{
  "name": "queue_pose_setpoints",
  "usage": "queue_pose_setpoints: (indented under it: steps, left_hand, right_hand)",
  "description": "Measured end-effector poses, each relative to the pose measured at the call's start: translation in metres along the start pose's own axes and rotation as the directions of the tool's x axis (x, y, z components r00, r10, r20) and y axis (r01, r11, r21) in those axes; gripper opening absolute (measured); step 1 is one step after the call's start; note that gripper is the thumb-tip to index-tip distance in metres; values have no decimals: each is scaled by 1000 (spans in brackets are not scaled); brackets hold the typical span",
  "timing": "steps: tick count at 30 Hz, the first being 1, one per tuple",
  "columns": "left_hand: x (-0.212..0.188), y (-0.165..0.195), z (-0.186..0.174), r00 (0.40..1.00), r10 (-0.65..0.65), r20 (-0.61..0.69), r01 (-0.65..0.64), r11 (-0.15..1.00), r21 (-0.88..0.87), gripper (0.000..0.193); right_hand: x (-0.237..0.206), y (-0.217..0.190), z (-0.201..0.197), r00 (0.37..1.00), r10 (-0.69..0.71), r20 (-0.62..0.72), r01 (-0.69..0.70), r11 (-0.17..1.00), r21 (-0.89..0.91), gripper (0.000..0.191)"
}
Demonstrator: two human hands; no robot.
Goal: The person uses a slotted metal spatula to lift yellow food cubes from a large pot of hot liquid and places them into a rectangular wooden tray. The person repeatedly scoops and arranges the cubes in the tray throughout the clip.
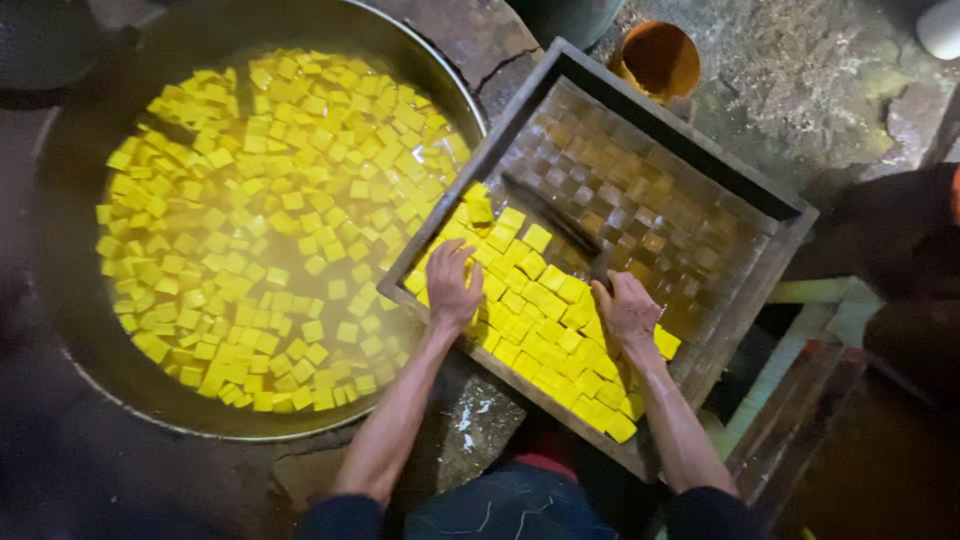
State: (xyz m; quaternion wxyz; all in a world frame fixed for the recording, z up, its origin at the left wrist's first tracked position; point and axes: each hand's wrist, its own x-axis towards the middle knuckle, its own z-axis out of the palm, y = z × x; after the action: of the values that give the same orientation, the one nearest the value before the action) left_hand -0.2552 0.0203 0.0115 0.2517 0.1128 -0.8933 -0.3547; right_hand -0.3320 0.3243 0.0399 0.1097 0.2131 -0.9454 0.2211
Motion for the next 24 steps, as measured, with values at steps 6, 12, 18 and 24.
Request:
queue_pose_setpoints:
  steps: [6,12,18,24]
  left_hand:
    - [72,-10,55,990,91,107,-116,962,248,43]
    - [127,-19,66,910,259,322,-310,943,118,25]
    - [158,-10,87,836,326,441,-420,898,133,13]
    - [131,-11,66,733,285,618,-406,912,61,29]
  right_hand:
    - [-39,-7,-82,861,457,224,-407,882,-237,36]
    - [-44,-10,-145,802,448,396,-252,854,-455,37]
    - [-26,1,-148,872,376,313,-246,891,-382,38]
    - [-18,11,-79,918,348,191,-285,913,-291,37]
